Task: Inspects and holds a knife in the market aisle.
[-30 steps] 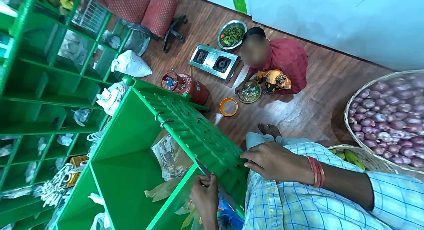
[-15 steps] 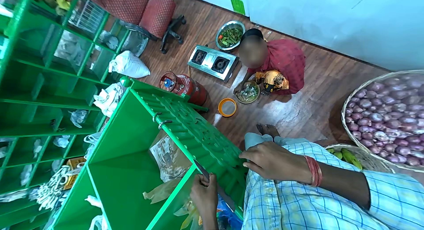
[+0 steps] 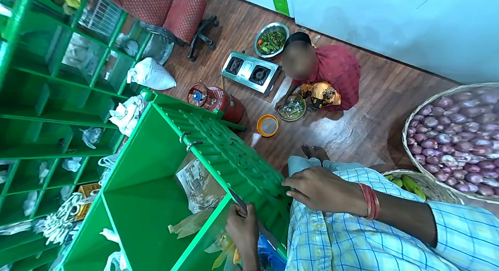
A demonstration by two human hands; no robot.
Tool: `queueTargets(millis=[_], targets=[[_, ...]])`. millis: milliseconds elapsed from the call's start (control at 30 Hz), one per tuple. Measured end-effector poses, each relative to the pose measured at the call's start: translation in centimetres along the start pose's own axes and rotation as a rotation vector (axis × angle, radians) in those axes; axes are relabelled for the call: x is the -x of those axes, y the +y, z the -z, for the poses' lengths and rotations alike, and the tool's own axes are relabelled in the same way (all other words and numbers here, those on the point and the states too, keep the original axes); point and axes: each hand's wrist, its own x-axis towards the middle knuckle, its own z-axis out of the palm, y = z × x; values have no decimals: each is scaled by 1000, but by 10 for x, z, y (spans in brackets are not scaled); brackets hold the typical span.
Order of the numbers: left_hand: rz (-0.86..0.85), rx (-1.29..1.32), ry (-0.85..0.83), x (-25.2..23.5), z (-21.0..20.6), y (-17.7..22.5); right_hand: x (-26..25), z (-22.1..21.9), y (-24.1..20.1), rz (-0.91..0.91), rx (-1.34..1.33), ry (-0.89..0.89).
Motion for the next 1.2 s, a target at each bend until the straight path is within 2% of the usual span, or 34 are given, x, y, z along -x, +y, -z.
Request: queueTargets(millis=[733,1200], targets=[[2,-69,-30,-4,1,0,-2,-2,2,3,11,-8],[-88,-84,-16,-5,2,-2,-4,-3,1,2,6,-36]])
